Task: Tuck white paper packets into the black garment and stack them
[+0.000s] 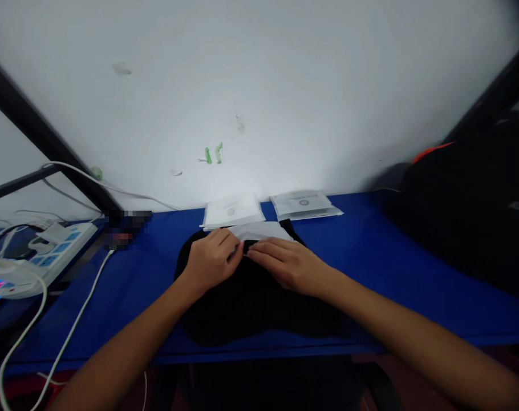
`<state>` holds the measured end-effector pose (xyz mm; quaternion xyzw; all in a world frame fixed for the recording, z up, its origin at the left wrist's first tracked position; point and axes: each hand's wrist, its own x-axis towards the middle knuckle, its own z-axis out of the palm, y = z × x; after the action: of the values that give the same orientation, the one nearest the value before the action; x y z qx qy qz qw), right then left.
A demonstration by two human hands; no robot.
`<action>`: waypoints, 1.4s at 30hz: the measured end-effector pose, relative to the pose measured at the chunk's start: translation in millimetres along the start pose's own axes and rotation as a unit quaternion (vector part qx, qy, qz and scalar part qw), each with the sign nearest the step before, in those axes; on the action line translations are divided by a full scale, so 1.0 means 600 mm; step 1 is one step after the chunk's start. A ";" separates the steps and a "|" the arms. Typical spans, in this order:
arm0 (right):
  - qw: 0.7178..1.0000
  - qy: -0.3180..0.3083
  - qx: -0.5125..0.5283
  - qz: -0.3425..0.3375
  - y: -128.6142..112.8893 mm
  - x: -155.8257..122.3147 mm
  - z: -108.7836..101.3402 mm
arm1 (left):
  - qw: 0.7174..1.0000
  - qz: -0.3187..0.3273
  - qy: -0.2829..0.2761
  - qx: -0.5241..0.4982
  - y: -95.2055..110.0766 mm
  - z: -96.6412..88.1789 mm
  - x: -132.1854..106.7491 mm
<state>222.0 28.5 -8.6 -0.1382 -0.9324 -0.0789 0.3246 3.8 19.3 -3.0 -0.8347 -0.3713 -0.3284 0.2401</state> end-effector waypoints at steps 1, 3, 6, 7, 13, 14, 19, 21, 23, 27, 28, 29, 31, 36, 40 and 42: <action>1.000 -0.025 0.000 0.017 -0.004 0.001 0.009 | 1.000 0.008 -0.005 -0.001 0.005 0.001 0.000; 0.995 -0.062 0.002 0.075 -0.005 -0.001 0.024 | 1.000 0.018 -0.010 -0.001 0.013 0.003 -0.001; 0.978 -0.122 0.028 0.165 0.001 -0.007 0.036 | 0.999 0.030 -0.022 -0.004 0.020 0.006 -0.003; 0.972 -0.142 0.039 0.184 0.003 -0.009 0.037 | 0.999 0.036 -0.028 -0.005 0.022 0.007 -0.003; 0.971 -0.125 0.007 0.204 0.016 -0.011 0.051 | 0.997 0.048 -0.053 -0.022 0.026 0.010 -0.008; 0.970 -0.124 -0.018 0.207 0.019 -0.011 0.054 | 0.996 0.049 -0.060 -0.031 0.025 0.010 -0.009; 0.949 -0.224 -0.106 0.195 0.032 -0.008 0.049 | 0.987 0.079 -0.130 -0.057 0.020 0.008 -0.007; 0.952 -0.218 -0.130 0.169 0.032 -0.008 0.040 | 0.982 0.080 -0.169 -0.035 0.017 0.005 -0.005; 0.968 -0.168 -0.150 0.114 0.032 -0.010 0.030 | 0.977 0.072 -0.203 0.002 0.013 0.004 -0.003; 0.989 0.009 -0.143 -0.024 0.034 -0.018 0.009 | 0.973 0.051 -0.216 0.057 0.000 0.002 -0.004; 0.990 0.049 -0.128 -0.043 0.034 -0.020 0.004 | 0.974 0.045 -0.214 0.062 -0.003 0.002 -0.004; 0.989 0.081 -0.109 -0.054 0.033 -0.022 -0.002 | 0.974 0.039 -0.213 0.066 -0.006 0.002 -0.005; 0.987 0.127 -0.075 -0.065 0.030 -0.023 -0.014 | 0.976 0.022 -0.205 0.072 -0.012 0.002 -0.005; 0.984 0.153 -0.019 -0.089 0.009 -0.019 -0.038 | 0.986 -0.044 -0.139 0.081 -0.034 -0.003 -0.007; 0.985 0.126 0.020 -0.118 -0.003 -0.018 -0.034 | 0.989 -0.109 -0.038 0.094 -0.062 -0.008 -0.008; 0.984 0.124 0.025 -0.129 -0.004 -0.019 -0.025 | 0.989 -0.120 0.013 0.087 -0.076 -0.008 -0.009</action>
<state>238.4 20.3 -3.9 0.0023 -0.8968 -0.1131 0.4277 -36.1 41.4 3.4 -0.7555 -0.4929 -0.3325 0.2752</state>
